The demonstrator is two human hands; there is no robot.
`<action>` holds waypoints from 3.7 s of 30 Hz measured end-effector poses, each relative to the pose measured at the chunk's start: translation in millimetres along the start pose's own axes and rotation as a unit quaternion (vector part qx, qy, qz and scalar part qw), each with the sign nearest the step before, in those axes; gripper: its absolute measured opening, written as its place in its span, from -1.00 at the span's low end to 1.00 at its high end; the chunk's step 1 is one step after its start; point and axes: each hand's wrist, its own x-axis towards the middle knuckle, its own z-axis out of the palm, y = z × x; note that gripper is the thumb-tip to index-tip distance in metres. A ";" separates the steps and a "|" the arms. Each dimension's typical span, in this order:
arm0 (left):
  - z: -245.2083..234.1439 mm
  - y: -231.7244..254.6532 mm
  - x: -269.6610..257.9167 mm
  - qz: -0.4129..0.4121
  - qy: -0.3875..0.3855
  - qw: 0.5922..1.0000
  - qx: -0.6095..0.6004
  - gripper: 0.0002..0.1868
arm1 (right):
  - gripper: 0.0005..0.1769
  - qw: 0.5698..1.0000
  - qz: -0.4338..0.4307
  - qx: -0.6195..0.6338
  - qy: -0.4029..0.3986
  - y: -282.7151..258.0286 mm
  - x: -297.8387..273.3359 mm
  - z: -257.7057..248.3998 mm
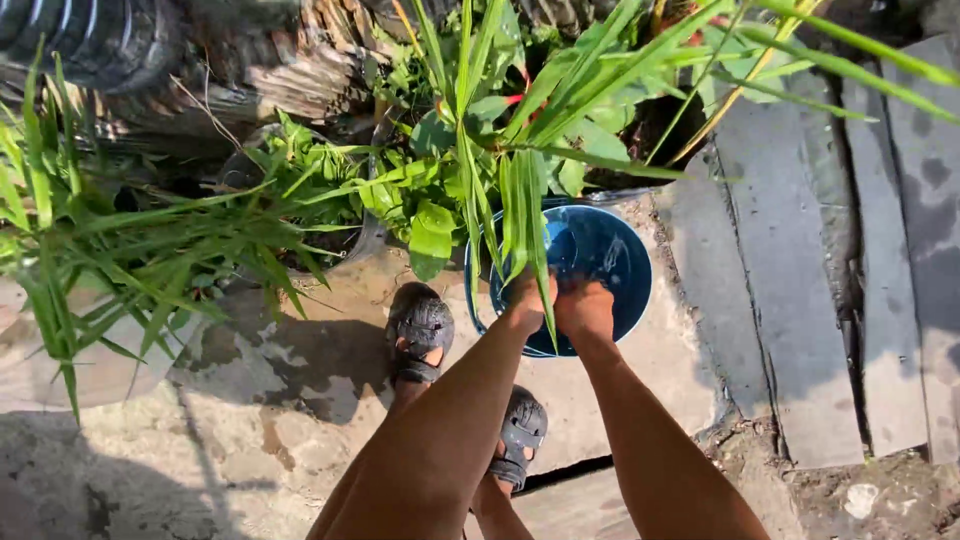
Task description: Watering potted plants and removing weeds in an outdoor garden area.
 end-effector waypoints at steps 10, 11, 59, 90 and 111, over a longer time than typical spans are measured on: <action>16.3 124.1 -17.2 -0.096 0.079 0.987 0.103 -0.79 | -0.58 0.991 -0.081 0.062 0.087 59.5 47.5 50.2; 19.0 148.7 -26.3 -0.102 0.086 0.985 0.114 -0.78 | -0.61 0.989 -0.103 0.054 0.091 58.1 41.8 43.0; -20.3 668.6 0.3 -0.135 -0.011 0.983 -0.127 -0.58 | -0.24 0.861 -0.314 -0.149 0.372 -436.8 -115.6 -527.3; 9.2 189.7 -52.6 0.042 -0.016 0.979 0.200 -0.16 | -0.55 0.968 -0.187 -0.164 -0.025 132.9 100.7 96.5; 22.2 395.9 -122.8 -0.144 -0.077 0.982 -0.092 0.03 | -0.67 0.957 0.037 0.286 0.023 -45.5 -116.4 -152.2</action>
